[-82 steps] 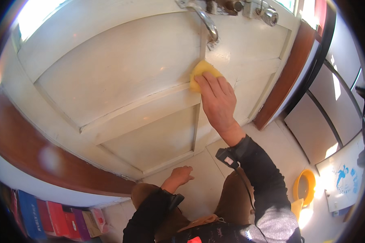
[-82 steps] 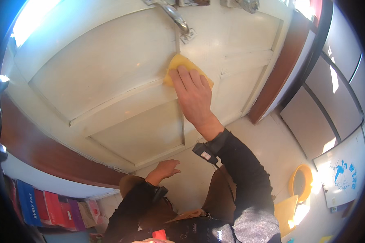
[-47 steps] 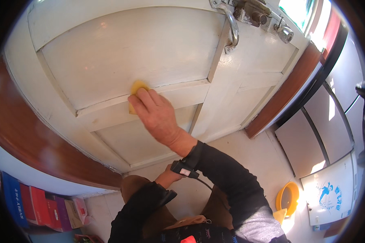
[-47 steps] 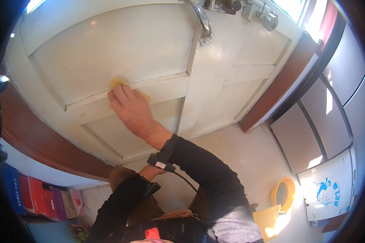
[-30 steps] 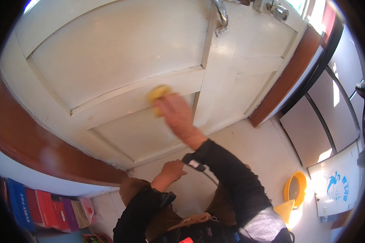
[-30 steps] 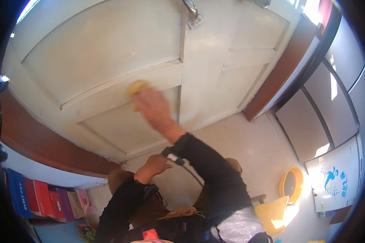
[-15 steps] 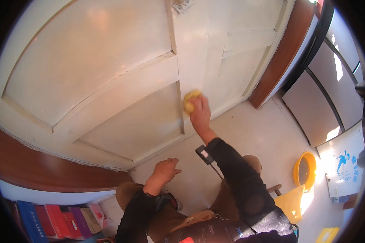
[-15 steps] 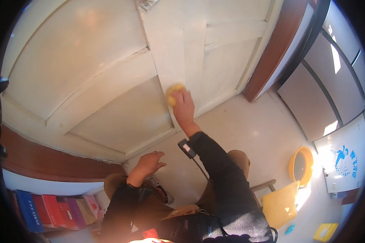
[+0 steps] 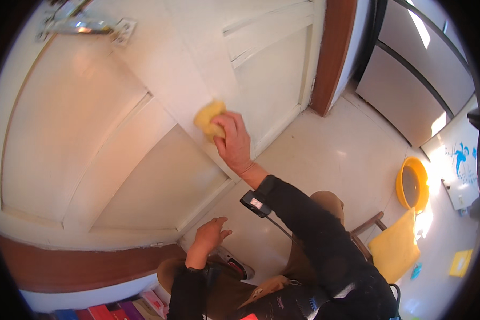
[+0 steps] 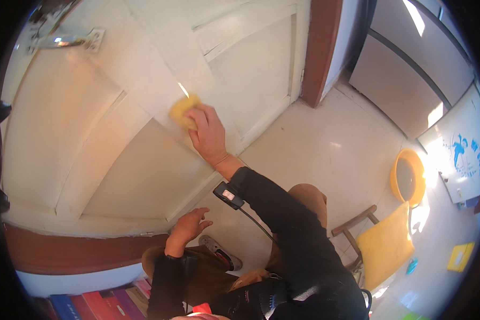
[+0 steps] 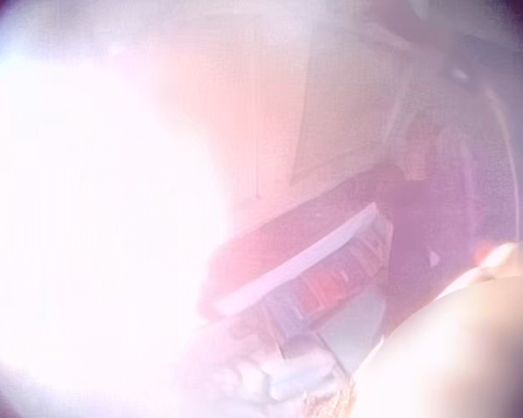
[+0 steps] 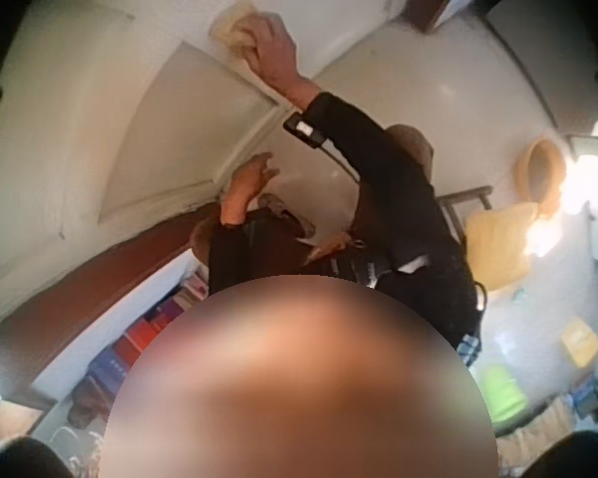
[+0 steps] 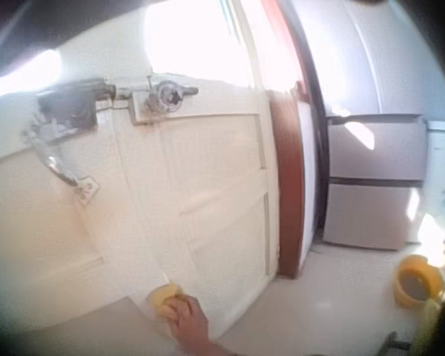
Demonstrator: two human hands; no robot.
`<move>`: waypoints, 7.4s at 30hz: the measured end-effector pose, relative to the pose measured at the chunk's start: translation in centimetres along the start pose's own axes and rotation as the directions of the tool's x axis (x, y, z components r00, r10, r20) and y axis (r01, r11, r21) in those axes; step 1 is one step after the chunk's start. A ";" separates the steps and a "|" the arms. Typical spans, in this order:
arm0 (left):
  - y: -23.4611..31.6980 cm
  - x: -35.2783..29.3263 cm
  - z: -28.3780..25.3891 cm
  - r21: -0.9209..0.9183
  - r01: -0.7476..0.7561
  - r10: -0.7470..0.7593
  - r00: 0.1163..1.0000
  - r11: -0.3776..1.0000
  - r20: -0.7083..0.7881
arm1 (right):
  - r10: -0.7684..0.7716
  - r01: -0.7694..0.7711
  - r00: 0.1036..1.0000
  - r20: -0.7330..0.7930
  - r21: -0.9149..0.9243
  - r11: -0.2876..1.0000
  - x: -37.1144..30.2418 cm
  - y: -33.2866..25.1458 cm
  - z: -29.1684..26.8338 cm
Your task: The person wipes a white interior door with a yellow sponge, then moves to a green exterior door and wipes its surface and frame. The person dips the sponge into a yellow bucket of water mid-task and continues wiping both doors.
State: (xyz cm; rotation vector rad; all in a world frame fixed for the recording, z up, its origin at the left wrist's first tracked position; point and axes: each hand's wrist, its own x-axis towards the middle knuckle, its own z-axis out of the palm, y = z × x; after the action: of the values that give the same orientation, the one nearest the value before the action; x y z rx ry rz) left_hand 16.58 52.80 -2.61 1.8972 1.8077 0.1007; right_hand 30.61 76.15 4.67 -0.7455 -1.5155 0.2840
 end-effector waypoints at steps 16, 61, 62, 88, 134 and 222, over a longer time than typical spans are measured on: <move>-0.2 -0.1 -0.6 -0.004 0.104 -0.103 0.991 0.995 0.088 | 0.166 -0.145 0.918 -0.360 0.086 0.986 7.9 2.0 -2.6; 0.2 0.4 0.2 -0.053 -0.056 0.056 0.998 0.997 0.005 | 0.287 -0.288 0.957 -0.033 -0.188 0.939 -4.5 12.5 -3.5; 0.3 0.1 0.0 -0.067 -0.043 0.045 0.999 0.997 0.026 | 0.230 -0.264 0.949 -0.217 -0.139 0.955 -1.4 13.7 -4.3; 2.1 0.5 0.1 0.077 -0.115 0.126 0.979 0.990 -0.159 | 0.711 -0.528 0.647 0.274 -0.512 0.678 -13.5 7.6 -8.8; 5.1 -5.3 -3.6 -0.089 -0.093 0.055 0.932 0.992 -0.358 | 0.438 -0.996 0.092 -0.894 -0.084 0.038 -46.0 -9.1 -68.6; -8.4 -11.7 -4.7 -0.623 0.433 -0.546 0.838 0.651 0.012 | 0.129 -0.074 -0.353 0.927 -0.165 0.983 -7.8 12.1 -14.0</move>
State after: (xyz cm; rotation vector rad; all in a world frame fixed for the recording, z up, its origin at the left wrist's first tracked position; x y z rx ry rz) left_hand 5.77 42.98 1.43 0.9263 2.0248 0.6006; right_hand 46.78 76.82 -7.21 -0.5576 -3.1912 1.3913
